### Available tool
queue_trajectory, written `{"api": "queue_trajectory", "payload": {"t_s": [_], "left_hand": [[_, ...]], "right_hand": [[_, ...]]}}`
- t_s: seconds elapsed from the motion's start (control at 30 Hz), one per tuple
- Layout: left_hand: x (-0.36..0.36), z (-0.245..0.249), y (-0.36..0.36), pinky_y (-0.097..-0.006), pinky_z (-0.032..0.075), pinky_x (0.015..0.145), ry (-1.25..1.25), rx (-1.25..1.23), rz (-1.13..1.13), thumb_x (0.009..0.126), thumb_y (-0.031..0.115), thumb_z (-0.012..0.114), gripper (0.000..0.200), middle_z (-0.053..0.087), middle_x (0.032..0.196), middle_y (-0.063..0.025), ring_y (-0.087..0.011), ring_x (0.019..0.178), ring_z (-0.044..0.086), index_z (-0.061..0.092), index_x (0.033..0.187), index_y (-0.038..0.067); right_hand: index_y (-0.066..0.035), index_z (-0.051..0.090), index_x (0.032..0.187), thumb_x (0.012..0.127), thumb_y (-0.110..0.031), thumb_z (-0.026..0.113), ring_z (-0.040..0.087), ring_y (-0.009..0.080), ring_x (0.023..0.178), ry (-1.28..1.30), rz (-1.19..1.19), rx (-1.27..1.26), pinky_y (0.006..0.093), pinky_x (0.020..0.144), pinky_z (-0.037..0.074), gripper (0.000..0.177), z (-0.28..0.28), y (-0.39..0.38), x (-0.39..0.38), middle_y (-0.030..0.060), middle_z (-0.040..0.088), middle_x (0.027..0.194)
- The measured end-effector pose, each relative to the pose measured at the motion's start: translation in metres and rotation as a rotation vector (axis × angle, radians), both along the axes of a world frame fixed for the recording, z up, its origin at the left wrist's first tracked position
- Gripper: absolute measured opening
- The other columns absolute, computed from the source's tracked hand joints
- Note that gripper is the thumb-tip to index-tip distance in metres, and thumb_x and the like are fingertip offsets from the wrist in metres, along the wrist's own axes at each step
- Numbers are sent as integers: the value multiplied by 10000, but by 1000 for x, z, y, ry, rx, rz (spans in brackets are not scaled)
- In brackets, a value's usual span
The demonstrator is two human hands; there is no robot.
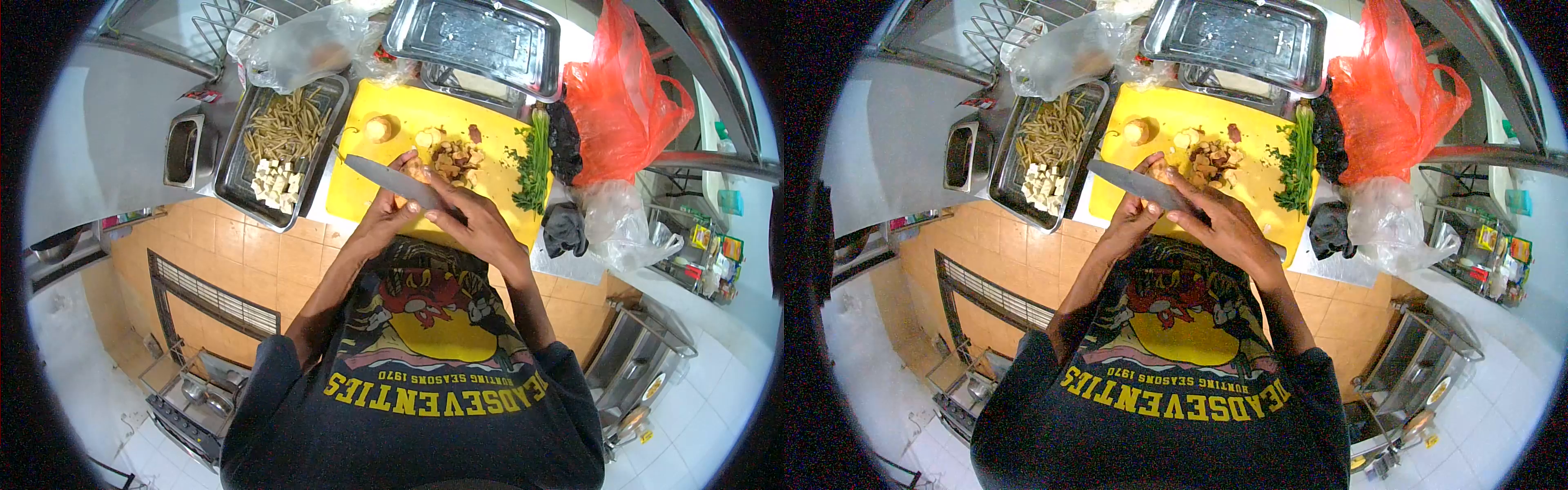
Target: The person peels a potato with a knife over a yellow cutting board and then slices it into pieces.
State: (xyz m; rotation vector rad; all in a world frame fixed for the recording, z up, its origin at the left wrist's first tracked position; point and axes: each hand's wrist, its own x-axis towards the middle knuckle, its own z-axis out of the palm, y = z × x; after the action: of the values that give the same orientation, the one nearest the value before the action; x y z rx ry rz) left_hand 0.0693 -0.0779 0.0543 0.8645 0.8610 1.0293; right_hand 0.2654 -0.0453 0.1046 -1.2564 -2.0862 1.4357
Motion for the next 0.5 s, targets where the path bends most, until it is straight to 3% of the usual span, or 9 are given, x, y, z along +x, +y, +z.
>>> {"api": "queue_trajectory", "payload": {"t_s": [0.2,0.43,0.5], "left_hand": [[2,5,3,-331,393,1027,-25,37,-22,899,152,654,815,342,1464,-53,-185,1290,413,124,1519,143],[5,-2,-1,-328,341,1054,61,24,13,933,220,626,758,365,1438,-47,-173,1318,363,144,1513,142],[6,1,-3,-320,306,1067,98,44,18,959,302,585,707,383,1420,-47,-165,1333,331,171,1506,133]], "right_hand": [[-223,386,1459,915,-412,597,609,398,1047,-37,5,16,439,894,484,614,4,2,2,219,611,1188],[-217,441,1427,923,-397,588,586,417,1092,-91,-20,50,443,921,477,555,11,-1,0,231,583,1243],[-188,459,1414,936,-381,575,587,388,1122,-118,-23,37,428,941,471,528,13,2,-1,234,580,1250]]}}
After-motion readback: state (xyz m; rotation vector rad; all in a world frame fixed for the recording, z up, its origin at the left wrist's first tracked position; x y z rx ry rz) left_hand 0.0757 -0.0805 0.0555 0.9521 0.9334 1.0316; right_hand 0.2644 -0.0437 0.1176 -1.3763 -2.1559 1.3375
